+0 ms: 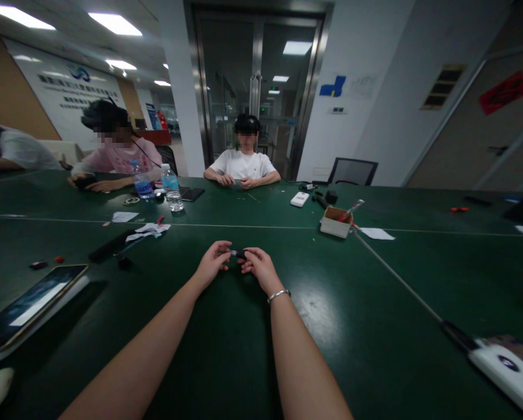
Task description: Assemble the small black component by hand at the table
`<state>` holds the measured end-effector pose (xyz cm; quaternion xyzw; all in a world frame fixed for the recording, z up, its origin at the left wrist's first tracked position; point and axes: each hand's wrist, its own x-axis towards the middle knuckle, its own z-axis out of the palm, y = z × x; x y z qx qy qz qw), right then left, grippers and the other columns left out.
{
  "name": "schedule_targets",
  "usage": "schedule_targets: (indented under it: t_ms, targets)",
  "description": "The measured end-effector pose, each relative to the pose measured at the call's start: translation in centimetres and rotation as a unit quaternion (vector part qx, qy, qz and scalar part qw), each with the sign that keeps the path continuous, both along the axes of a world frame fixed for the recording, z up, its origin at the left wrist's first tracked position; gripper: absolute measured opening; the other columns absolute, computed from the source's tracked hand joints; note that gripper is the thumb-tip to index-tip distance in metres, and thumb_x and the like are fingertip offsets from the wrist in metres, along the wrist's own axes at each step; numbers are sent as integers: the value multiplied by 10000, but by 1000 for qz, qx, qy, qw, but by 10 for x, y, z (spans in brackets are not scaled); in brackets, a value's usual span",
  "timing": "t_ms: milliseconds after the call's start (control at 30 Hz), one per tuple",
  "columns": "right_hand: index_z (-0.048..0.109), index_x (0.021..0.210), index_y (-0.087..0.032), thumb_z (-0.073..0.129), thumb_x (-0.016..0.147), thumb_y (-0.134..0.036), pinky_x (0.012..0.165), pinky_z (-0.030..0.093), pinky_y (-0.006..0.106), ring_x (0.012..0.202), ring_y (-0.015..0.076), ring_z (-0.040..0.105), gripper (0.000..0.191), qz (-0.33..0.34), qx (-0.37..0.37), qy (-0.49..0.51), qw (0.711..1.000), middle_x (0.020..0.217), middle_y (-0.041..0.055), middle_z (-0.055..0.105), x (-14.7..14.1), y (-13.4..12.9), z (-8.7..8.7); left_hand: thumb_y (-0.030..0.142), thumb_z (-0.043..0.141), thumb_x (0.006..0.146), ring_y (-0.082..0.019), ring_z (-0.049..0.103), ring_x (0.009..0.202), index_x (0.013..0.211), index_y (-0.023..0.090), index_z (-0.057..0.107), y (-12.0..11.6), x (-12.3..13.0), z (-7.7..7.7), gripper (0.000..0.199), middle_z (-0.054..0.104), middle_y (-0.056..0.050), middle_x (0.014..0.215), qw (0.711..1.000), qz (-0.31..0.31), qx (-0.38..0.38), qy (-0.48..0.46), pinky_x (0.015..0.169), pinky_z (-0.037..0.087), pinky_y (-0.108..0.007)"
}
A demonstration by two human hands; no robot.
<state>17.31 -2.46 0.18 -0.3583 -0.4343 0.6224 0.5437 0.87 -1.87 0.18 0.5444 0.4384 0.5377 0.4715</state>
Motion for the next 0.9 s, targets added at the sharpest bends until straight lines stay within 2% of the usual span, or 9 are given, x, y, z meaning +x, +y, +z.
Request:
schedule_targets:
  t_ms: [200,567,700,900]
  targets:
    - [614,931,-148,705,729,-304,518,514,221,522,95,595,271,0,-1,-9,1000,685,48,686,0,-1,1,340,632,723,-82,533,609,1008,195,566,-1,0,0,326,528,4,807,1000,-12,10,-7,453,439,-167]
    - [606,937,-144,715,719,-299,521,511,218,520,91,591,289,-2,-2,-7,1000,684,51,689,-1,0,-1,424,638,735,-92,529,617,823,142,586,2,-2,-3,300,563,2,694,1000,-8,7,14,495,446,-183]
    - [607,943,-136,721,713,-298,526,509,213,523,87,592,304,1,2,-13,1000,701,58,691,0,1,-2,427,650,726,-101,543,635,834,145,597,2,-3,-3,306,581,-5,722,1000,2,11,22,503,453,-193]
    - [616,949,-141,723,710,-303,517,509,212,513,85,591,308,8,12,-19,1000,704,46,685,0,1,-2,440,622,745,-74,495,532,824,157,590,1,-2,-1,296,554,21,647,1000,-10,10,17,468,410,-177]
